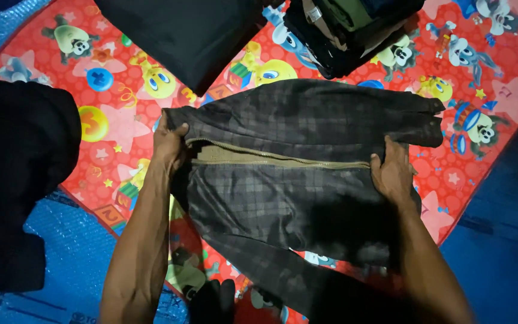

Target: The recorder folds several items of laundry, including a checkered jacket and athletic pants, on a patterned mat on the floor.

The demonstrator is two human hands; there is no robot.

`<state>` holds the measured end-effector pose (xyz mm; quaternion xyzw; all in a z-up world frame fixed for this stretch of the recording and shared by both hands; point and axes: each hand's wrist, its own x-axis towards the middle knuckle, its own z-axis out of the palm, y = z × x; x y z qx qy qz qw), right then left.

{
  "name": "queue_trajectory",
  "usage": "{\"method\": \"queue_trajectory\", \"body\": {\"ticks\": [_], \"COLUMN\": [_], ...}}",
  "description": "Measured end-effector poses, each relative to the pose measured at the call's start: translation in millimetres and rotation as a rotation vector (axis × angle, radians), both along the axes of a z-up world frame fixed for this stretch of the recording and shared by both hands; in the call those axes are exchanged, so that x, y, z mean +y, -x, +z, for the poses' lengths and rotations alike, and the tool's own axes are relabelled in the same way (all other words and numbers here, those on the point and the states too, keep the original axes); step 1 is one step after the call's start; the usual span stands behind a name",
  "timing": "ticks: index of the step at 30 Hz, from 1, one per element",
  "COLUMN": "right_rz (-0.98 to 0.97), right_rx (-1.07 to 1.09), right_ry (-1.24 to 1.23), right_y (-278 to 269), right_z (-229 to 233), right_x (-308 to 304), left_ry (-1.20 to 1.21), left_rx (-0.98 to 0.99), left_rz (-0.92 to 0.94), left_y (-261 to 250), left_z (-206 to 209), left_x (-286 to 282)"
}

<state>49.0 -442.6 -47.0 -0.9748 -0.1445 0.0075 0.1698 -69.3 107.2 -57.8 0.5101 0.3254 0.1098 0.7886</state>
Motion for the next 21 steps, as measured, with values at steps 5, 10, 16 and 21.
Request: {"method": "queue_trajectory", "body": {"ticks": [5, 10, 16, 21], "right_rz": [0.022, -0.008, 0.006, 0.072], "right_rx": [-0.044, -0.007, 0.041, -0.106], "right_ry": [0.017, -0.03, 0.047, -0.014], "right_y": [-5, -10, -8, 22], "right_z": [-9, -5, 0, 14], "right_x": [-7, -12, -11, -7], "left_ry": [-0.03, -0.243, -0.862, -1.029], "left_rx": [-0.242, -0.221, 0.194, 0.215], "left_rz": [-0.023, -0.052, -0.074, 0.165], "left_y": [2, 2, 23, 49], "left_z": [25, 40, -49, -1], "left_x": [4, 7, 38, 15]}}
